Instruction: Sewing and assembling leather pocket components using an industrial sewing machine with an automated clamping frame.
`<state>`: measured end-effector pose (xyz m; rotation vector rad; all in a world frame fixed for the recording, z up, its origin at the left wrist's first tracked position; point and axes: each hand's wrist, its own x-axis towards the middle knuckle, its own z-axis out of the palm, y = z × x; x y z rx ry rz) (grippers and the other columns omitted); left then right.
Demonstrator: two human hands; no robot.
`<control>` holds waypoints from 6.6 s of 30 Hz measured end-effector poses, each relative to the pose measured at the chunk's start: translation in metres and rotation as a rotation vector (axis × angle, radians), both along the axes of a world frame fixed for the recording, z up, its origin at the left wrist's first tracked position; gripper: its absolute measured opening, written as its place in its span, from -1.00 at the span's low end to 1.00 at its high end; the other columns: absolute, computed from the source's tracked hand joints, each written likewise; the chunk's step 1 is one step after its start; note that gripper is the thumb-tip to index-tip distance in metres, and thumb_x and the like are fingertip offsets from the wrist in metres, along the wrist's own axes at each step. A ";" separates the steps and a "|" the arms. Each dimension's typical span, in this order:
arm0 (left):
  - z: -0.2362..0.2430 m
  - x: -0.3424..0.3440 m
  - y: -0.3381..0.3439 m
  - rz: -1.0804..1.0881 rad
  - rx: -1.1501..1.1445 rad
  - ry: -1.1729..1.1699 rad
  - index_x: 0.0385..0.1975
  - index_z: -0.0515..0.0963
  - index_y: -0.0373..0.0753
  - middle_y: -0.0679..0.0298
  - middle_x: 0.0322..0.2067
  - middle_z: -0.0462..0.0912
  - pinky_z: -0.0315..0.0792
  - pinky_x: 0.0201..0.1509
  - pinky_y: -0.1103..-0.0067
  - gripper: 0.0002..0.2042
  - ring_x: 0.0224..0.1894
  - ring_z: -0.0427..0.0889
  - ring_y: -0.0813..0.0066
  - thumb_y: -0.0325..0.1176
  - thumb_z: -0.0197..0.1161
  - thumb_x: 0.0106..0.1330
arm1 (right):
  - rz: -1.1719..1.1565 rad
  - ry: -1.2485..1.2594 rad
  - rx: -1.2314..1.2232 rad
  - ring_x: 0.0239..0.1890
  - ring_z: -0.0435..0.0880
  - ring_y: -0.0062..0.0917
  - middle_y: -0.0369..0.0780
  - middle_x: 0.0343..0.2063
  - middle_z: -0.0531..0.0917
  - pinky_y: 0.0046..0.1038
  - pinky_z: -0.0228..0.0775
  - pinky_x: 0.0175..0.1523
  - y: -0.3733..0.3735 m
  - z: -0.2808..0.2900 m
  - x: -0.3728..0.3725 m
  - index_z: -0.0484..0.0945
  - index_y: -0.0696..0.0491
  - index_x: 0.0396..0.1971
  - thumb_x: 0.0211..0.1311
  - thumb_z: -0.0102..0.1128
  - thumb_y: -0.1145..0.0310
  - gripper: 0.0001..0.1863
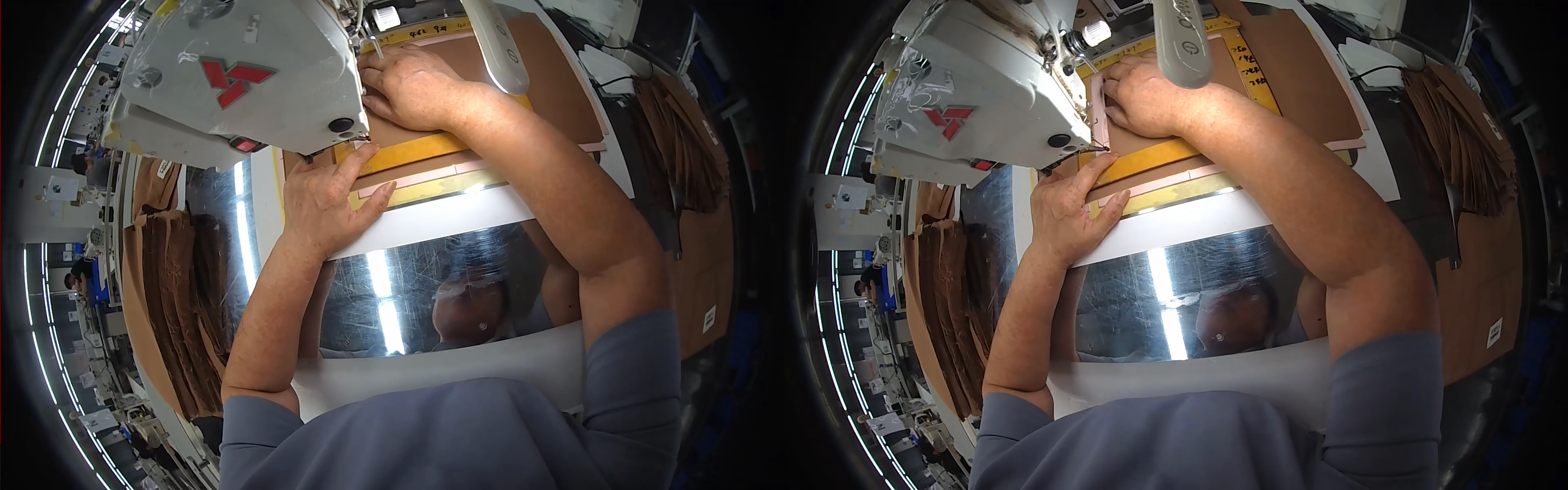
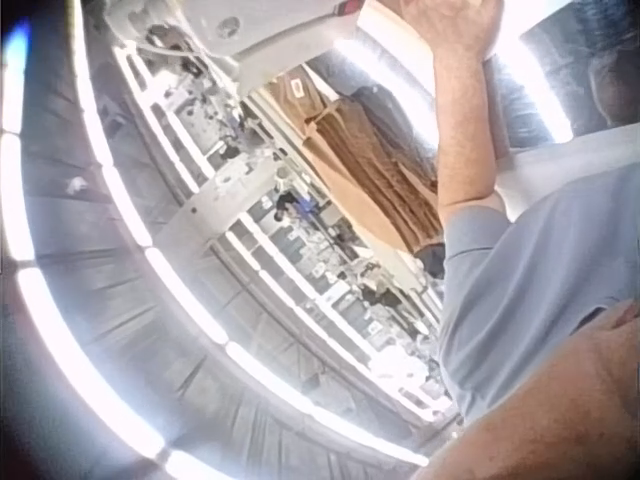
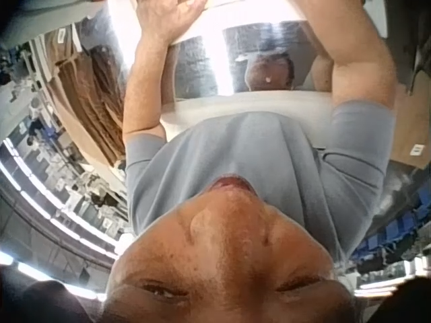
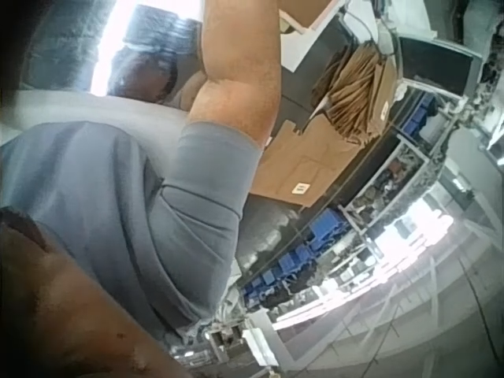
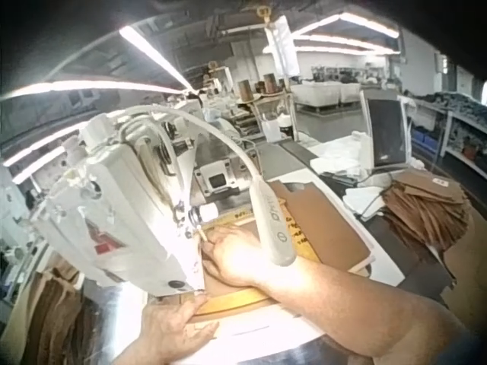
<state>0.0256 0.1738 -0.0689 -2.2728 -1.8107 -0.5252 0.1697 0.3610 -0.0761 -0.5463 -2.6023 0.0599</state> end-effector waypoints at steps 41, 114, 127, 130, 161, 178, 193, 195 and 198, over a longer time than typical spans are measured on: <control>-0.007 -0.021 0.004 0.132 -0.165 -0.316 0.14 0.66 -0.06 0.15 0.09 0.61 -0.09 0.53 0.16 -0.49 0.29 0.40 0.14 0.16 0.22 0.39 | -0.013 -0.376 -0.222 0.57 0.12 -0.29 -0.12 0.52 0.23 -0.21 -0.17 0.63 -0.005 0.017 0.019 0.19 0.02 0.51 0.20 0.12 -0.45 0.07; 0.024 0.064 0.005 0.201 -0.429 -0.104 0.26 0.35 -0.67 -0.09 -0.46 0.73 0.64 -0.19 0.24 0.00 -0.35 0.80 0.09 0.39 0.10 0.33 | -0.006 -0.226 -0.180 0.47 0.29 -0.23 -0.03 0.34 0.46 -0.19 -0.06 0.59 -0.001 0.005 0.017 0.41 -0.02 0.37 0.28 0.20 -0.15 -0.25; 0.019 0.060 0.010 0.150 -0.396 -0.093 0.24 0.37 -0.70 -0.08 -0.50 0.71 0.65 -0.20 0.25 0.01 -0.39 0.79 0.07 0.40 0.08 0.34 | -0.017 -0.286 -0.203 0.45 0.33 -0.27 -0.14 0.30 0.53 -0.19 -0.04 0.57 0.004 0.006 0.010 0.41 0.01 0.36 0.23 0.20 -0.17 -0.21; 0.021 0.067 0.009 0.163 -0.438 -0.055 0.24 0.37 -0.69 -0.07 -0.51 0.71 0.65 -0.20 0.26 0.01 -0.40 0.79 0.07 0.40 0.07 0.34 | -0.006 -0.249 -0.172 0.44 0.33 -0.28 -0.13 0.27 0.54 -0.19 -0.03 0.57 0.007 0.001 0.013 0.45 0.02 0.33 0.24 0.18 -0.16 -0.24; 0.006 0.063 -0.017 -0.018 -0.045 -0.014 -0.08 0.57 -0.54 -0.06 0.03 0.52 0.33 0.18 0.35 -0.16 -0.09 0.58 0.16 0.35 0.30 0.17 | 0.008 -0.193 -0.175 0.42 0.34 -0.35 -0.25 0.31 0.53 -0.17 0.05 0.51 -0.020 0.012 0.027 0.50 -0.03 0.30 0.49 0.05 0.02 -0.48; 0.014 0.072 -0.046 -0.010 -0.081 0.014 0.05 0.56 -0.49 -0.04 0.06 0.62 0.26 0.13 0.31 -0.20 -0.02 0.61 0.32 0.27 0.35 0.20 | 0.088 -0.135 -0.146 0.32 0.44 -0.33 -0.25 0.19 0.58 -0.17 0.19 0.47 -0.034 0.010 0.041 0.56 0.01 0.23 0.43 0.17 0.13 -0.54; 0.019 0.080 -0.068 -0.036 -0.101 0.065 0.09 0.54 -0.53 0.00 0.11 0.57 0.27 0.12 0.34 -0.22 -0.21 0.66 0.40 0.20 0.37 0.23 | 0.078 -0.113 0.082 0.21 0.51 -0.37 -0.28 0.15 0.62 -0.22 0.29 0.33 -0.060 0.007 0.054 0.59 -0.01 0.20 0.41 0.18 0.09 -0.54; 0.018 0.081 -0.072 -0.037 -0.099 0.076 0.09 0.54 -0.52 0.00 0.11 0.57 0.27 0.12 0.35 -0.23 -0.22 0.66 0.41 0.19 0.36 0.23 | 0.083 -0.104 0.083 0.20 0.51 -0.37 -0.28 0.16 0.62 -0.22 0.29 0.32 -0.063 0.007 0.055 0.59 0.00 0.20 0.42 0.17 0.08 -0.53; 0.016 0.083 -0.076 -0.037 -0.080 0.083 0.10 0.54 -0.51 0.02 0.12 0.56 0.27 0.11 0.36 -0.24 -0.23 0.66 0.41 0.19 0.35 0.25 | 0.083 -0.104 0.080 0.19 0.51 -0.36 -0.28 0.16 0.61 -0.22 0.30 0.30 -0.068 0.008 0.056 0.58 0.00 0.21 0.41 0.18 0.08 -0.52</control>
